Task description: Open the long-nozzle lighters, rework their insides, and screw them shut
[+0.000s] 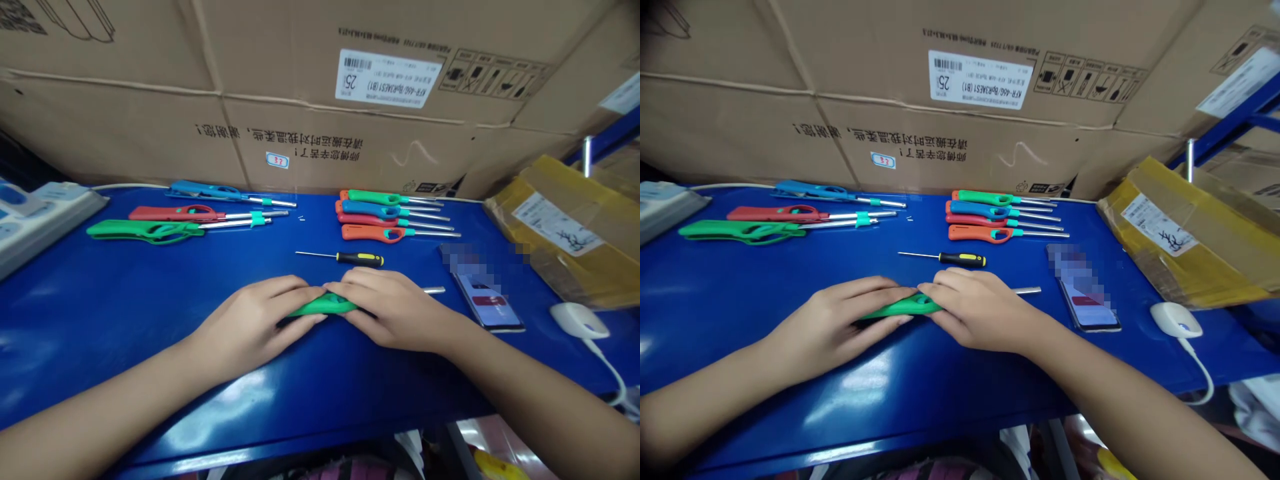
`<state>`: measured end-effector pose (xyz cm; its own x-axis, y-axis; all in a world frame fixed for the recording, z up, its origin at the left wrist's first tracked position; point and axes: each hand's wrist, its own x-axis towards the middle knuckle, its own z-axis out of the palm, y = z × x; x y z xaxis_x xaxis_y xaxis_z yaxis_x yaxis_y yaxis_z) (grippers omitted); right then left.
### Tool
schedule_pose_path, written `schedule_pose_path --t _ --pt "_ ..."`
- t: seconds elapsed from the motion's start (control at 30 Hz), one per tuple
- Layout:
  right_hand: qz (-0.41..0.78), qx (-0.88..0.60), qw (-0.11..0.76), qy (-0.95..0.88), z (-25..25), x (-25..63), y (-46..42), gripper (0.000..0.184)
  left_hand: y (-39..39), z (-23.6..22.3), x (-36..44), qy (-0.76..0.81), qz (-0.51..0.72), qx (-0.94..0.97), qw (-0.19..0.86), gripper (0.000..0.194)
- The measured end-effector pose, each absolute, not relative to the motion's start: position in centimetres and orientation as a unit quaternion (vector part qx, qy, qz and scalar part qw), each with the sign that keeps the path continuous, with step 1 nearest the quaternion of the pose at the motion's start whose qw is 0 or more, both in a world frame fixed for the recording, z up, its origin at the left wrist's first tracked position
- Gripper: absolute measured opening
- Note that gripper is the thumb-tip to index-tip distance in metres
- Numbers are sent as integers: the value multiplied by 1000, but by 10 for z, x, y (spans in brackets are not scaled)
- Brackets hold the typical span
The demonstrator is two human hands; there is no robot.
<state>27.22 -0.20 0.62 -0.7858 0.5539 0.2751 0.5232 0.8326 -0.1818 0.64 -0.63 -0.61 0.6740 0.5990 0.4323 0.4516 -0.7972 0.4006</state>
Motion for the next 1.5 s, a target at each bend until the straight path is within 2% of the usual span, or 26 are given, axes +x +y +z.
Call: schedule_pose_path --t 0.1,0.2,0.37,0.53,0.63,0.7,0.73,0.9,1.13,1.5 --pt "40 -306 154 -939 9 277 1 33 -2 -1 3 329 287 886 154 39" --pt "37 -322 169 -931 12 281 3 34 2 4 0 347 266 882 175 34" --pt "39 -313 172 -933 13 274 2 51 0 1 4 331 266 878 223 29" --pt "-21 -294 153 -943 14 267 2 41 -2 1 4 325 269 878 225 31" --pt "-55 -313 107 -942 24 271 10 42 8 9 -6 335 230 900 156 39" --pt "-69 -344 108 -930 32 278 22 44 19 14 -17 429 151 890 16 44" --pt "-73 -360 108 -924 35 282 31 44 25 15 -23 469 135 873 -19 45" --pt "-93 -452 97 -882 40 311 88 39 45 18 -44 591 98 792 -115 45" --pt "-80 -524 73 -845 29 335 140 43 45 21 -53 664 27 732 -151 46" --pt "-70 -531 71 -841 24 342 144 49 52 24 -59 683 -43 720 -113 50"
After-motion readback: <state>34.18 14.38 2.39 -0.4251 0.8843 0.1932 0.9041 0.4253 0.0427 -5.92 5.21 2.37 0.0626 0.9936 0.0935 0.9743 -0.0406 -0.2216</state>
